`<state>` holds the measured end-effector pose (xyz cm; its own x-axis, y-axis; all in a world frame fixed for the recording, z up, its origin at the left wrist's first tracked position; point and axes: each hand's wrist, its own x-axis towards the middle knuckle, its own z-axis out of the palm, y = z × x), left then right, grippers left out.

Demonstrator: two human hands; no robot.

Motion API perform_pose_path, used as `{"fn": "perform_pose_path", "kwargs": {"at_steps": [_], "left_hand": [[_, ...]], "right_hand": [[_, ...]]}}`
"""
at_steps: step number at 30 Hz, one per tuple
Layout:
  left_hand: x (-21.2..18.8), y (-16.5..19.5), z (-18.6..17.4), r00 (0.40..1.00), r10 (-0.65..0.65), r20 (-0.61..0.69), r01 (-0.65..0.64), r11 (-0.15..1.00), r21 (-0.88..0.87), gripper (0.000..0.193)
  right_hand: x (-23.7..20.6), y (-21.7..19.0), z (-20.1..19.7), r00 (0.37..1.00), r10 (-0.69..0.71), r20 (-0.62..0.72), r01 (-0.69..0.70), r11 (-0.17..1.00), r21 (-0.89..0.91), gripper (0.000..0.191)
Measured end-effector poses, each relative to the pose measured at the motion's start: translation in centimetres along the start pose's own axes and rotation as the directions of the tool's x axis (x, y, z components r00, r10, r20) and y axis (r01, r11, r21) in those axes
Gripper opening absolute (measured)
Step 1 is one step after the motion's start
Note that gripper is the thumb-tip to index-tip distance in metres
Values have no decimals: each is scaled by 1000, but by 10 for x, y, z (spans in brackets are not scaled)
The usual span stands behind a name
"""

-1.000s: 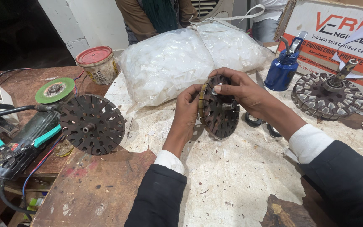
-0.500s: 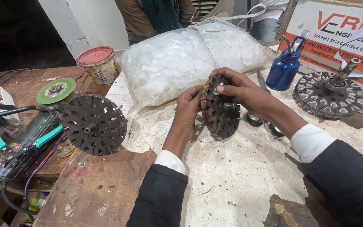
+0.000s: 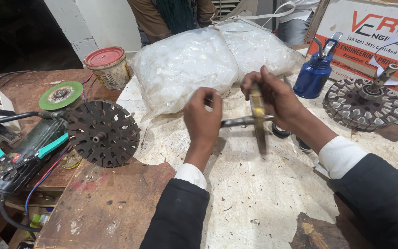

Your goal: The person inserts small white plastic pieces into slots on two circular metal discs, using both hands to align and press them into place. The person uses scissors to trim excess material from the inserted pieces and continues inserting more pieces into the second disc.

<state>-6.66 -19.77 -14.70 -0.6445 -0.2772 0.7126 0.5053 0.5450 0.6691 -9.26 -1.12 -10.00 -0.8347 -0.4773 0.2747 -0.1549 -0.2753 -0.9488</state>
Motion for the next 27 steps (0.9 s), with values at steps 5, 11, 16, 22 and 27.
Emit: {"fn": "perform_pose_path", "kwargs": {"at_steps": [5,11,16,22,27], "left_hand": [[1,12,-5,991,-124,50,126,992,-24,34],[-3,28,-4,977,-197,84,211,820,-533,45],[-2,24,-5,926,-377,-17,275,703,-655,47],[0,15,-2,880,-474,-14,281,545,-790,44],[3,8,-5,831,-552,-64,276,511,-814,43]], "right_hand": [[0,1,-4,992,-117,52,115,992,50,36],[-1,-5,-12,986,-154,57,142,974,175,44],[-7,-10,-13,965,-247,93,255,962,-96,44],[-7,-15,-11,936,-297,191,320,941,-107,41],[-9,-22,-6,911,-299,283,364,907,-213,43]]}}
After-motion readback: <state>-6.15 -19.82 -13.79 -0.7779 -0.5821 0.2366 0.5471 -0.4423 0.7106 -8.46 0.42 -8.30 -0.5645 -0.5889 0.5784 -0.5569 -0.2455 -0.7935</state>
